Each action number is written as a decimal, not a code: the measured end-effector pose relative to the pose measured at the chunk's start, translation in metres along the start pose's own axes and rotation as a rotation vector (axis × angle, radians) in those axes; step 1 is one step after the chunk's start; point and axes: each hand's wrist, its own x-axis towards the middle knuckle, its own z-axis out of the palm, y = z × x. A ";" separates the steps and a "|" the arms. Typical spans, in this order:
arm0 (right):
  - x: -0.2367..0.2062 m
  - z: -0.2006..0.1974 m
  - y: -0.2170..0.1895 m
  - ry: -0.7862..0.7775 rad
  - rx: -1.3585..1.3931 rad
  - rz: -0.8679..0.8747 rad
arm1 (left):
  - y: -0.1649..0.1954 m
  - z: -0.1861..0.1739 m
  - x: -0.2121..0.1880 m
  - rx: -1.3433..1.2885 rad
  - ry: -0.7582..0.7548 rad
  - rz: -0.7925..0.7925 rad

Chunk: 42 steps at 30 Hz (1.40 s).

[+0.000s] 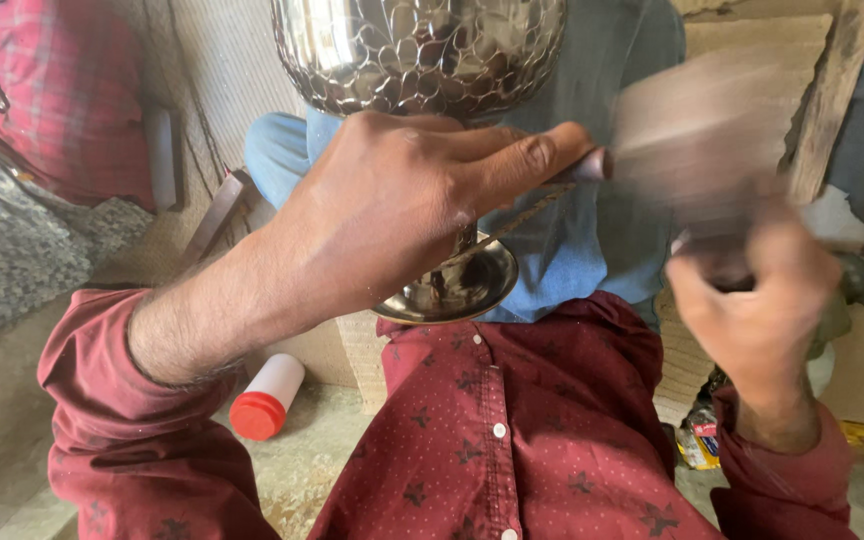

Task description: The person sits on the floor with a brass vase on their lap and hammers a punch against the vase's rim and neck, repositioning the punch between strikes to work the metal surface. They briefly untie and retie a rope around the vase, then resume hammering around the rim.

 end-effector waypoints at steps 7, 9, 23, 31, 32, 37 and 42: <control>-0.024 0.020 0.007 0.102 0.203 0.026 | -0.005 -0.002 0.003 -0.012 0.066 0.158; -0.027 0.021 0.008 0.087 0.012 -0.129 | -0.004 -0.002 0.005 0.020 0.048 0.142; -0.056 0.035 0.000 0.248 0.501 0.191 | -0.001 -0.006 0.025 0.191 -0.089 0.275; -0.043 0.044 -0.007 0.264 0.171 0.032 | -0.004 -0.006 0.020 0.113 -0.098 0.294; -0.043 0.044 -0.005 0.260 0.077 0.018 | -0.003 -0.006 0.018 0.131 -0.090 0.298; -0.040 0.039 -0.001 0.240 0.264 0.070 | 0.002 -0.007 0.004 0.178 0.010 0.180; -0.026 0.017 0.010 0.171 0.221 -0.009 | 0.007 -0.002 -0.013 0.119 0.112 0.022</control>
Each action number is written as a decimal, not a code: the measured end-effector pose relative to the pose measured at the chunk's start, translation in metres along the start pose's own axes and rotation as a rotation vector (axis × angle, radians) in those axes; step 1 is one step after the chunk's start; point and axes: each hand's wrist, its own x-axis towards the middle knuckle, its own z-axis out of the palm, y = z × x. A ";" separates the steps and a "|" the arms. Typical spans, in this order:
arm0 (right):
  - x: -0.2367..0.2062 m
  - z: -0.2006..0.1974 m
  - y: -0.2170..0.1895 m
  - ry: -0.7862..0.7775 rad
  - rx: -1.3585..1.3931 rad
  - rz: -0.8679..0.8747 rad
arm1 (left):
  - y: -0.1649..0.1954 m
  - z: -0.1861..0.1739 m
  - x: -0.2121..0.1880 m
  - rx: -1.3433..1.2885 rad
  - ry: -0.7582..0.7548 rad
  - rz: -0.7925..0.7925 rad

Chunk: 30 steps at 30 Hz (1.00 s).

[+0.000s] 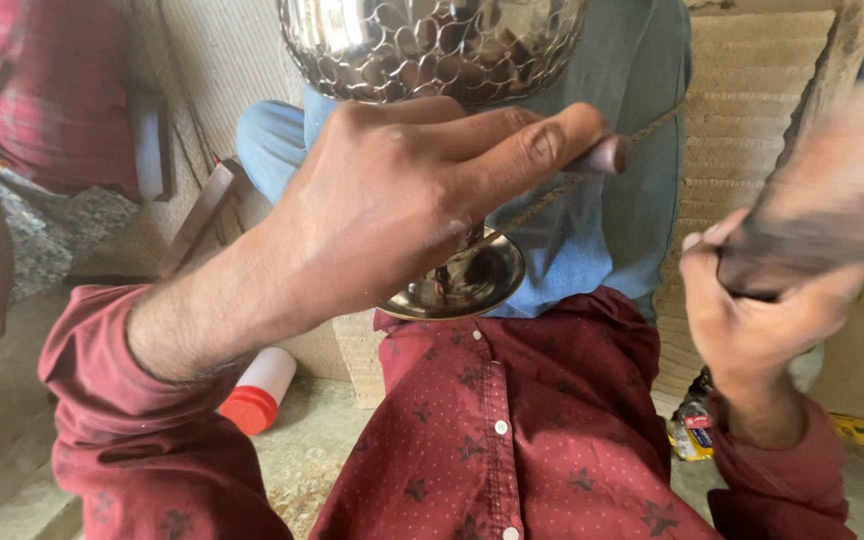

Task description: The person sits on the floor with a brass vase on their lap and hammers a punch against the vase's rim and neck, repositioning the punch between strikes to work the metal surface. They briefly untie and retie a rope around the vase, then resume hammering around the rim.

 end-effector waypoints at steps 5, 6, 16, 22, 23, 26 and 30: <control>0.021 -0.016 -0.005 -0.131 0.121 0.006 | 0.005 0.002 -0.013 -0.092 0.068 -0.094; 0.028 -0.018 -0.009 -0.146 0.122 0.005 | 0.007 0.003 -0.014 -0.066 0.076 -0.109; 0.092 -0.031 -0.056 -0.373 -0.234 -0.259 | 0.012 0.016 -0.027 -0.279 0.372 -0.268; 0.102 -0.036 -0.053 -0.370 -0.308 -0.331 | 0.015 0.042 -0.038 -0.448 0.646 -0.326; 0.105 -0.039 -0.053 -0.373 -0.324 -0.339 | 0.015 0.045 -0.039 -0.441 0.660 -0.314; 0.116 -0.049 -0.054 -0.392 -0.342 -0.402 | 0.013 0.048 -0.038 -0.446 0.661 -0.297; 0.128 -0.052 -0.059 -0.477 -0.214 -0.181 | 0.013 0.045 -0.034 -0.424 0.653 -0.287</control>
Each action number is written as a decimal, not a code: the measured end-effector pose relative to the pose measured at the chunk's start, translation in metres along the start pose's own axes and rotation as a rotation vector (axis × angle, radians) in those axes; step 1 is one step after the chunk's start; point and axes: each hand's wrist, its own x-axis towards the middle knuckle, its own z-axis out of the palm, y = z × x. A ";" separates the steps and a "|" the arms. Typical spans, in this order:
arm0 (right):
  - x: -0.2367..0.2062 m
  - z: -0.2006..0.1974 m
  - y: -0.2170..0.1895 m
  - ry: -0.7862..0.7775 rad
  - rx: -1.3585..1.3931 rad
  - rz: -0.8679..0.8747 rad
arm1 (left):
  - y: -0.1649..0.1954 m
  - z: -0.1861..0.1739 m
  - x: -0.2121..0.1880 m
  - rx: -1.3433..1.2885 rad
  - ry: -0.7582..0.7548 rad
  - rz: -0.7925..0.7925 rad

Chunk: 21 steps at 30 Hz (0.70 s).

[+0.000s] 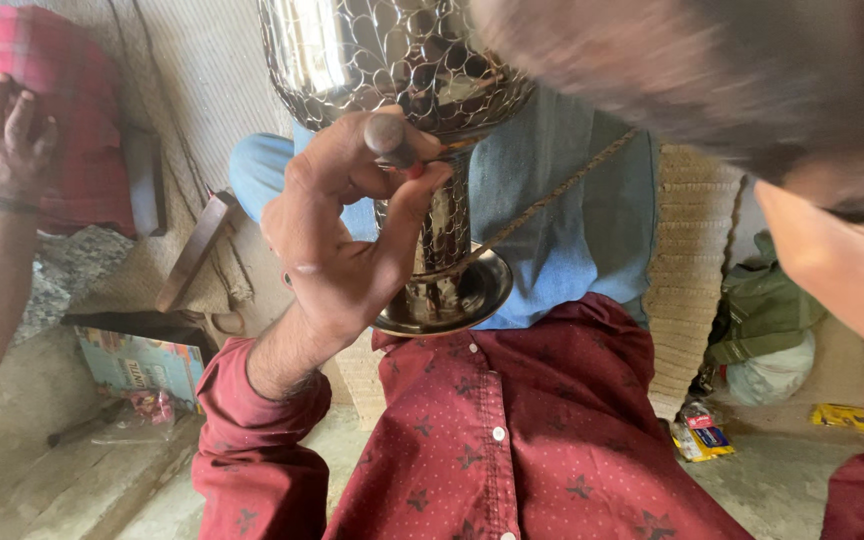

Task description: The person sits on the floor with a brass vase on their lap and hammers a punch against the vase's rim and neck, repositioning the punch between strikes to work the metal surface. They briefly untie and retie a rope around the vase, then resume hammering around the rim.

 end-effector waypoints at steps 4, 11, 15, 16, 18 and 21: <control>0.006 -0.009 -0.003 -0.021 -0.090 -0.108 | 0.003 0.001 0.003 -0.006 0.018 0.022; 0.015 -0.022 -0.004 -0.046 -0.122 -0.169 | 0.004 0.001 0.005 0.217 -0.024 0.012; 0.020 -0.026 -0.002 -0.055 -0.121 -0.208 | 0.006 0.004 0.008 0.107 -0.054 -0.009; 0.019 -0.027 -0.002 -0.048 -0.121 -0.202 | 0.007 0.006 0.008 0.067 -0.024 -0.027; 0.017 -0.027 -0.002 -0.033 -0.108 -0.190 | 0.008 0.009 0.009 0.047 0.016 -0.015; 0.012 -0.027 -0.001 -0.025 -0.114 -0.121 | 0.008 0.014 0.009 0.094 0.038 0.065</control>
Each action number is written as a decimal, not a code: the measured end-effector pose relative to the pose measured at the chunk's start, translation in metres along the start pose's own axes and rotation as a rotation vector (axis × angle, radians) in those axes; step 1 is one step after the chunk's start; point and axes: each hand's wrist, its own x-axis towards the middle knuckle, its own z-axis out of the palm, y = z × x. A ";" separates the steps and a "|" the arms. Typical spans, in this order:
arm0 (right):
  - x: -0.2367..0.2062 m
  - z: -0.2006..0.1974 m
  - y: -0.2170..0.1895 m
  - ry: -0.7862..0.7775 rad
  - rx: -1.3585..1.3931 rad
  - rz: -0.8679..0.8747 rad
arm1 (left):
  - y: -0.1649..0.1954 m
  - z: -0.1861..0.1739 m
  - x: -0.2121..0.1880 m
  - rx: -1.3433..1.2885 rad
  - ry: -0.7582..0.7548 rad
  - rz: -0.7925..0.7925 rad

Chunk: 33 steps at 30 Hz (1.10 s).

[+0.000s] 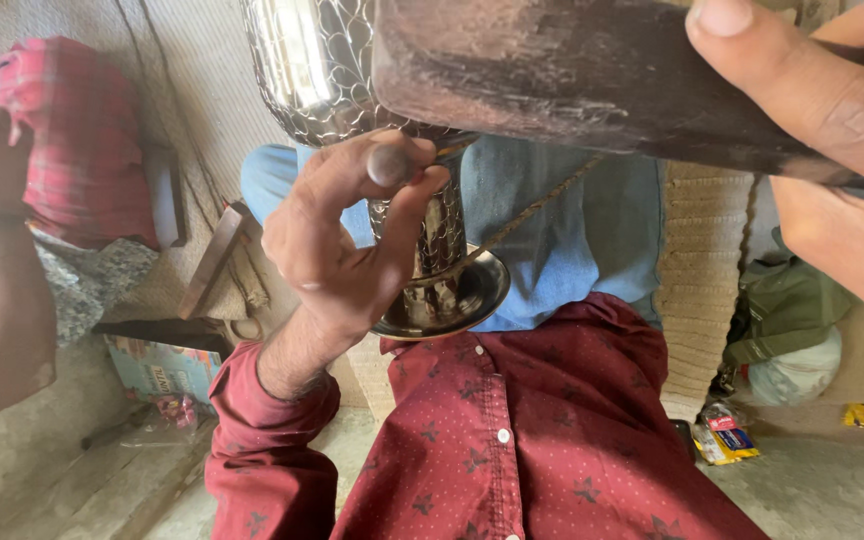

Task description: The person sits on the floor with a brass vase on their lap and hammers a punch against the vase's rim and neck, repositioning the punch between strikes to work the metal surface. They briefly untie and retie a rope around the vase, then resume hammering around the rim.

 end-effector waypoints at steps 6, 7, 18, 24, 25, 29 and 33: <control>-0.006 -0.002 0.010 -0.028 0.005 -0.034 | 0.002 0.006 -0.003 0.015 -0.001 -0.019; -0.007 -0.002 0.012 -0.031 -0.013 -0.048 | 0.003 0.007 -0.004 0.033 -0.009 -0.025; -0.024 0.000 0.036 -0.157 -0.186 -0.141 | -0.004 0.017 -0.002 0.185 -0.015 0.086; -0.030 0.012 0.041 -0.044 0.001 -0.070 | 0.011 0.016 0.005 0.141 -0.185 -0.024; -0.030 0.015 0.043 -0.029 0.040 -0.064 | 0.013 0.016 0.006 0.138 -0.202 -0.055; -0.024 0.019 0.044 0.031 0.256 -0.004 | 0.020 0.021 0.013 0.164 -0.208 -0.059; -0.015 0.018 0.036 0.017 0.159 0.011 | 0.025 0.025 0.018 0.244 -0.224 -0.063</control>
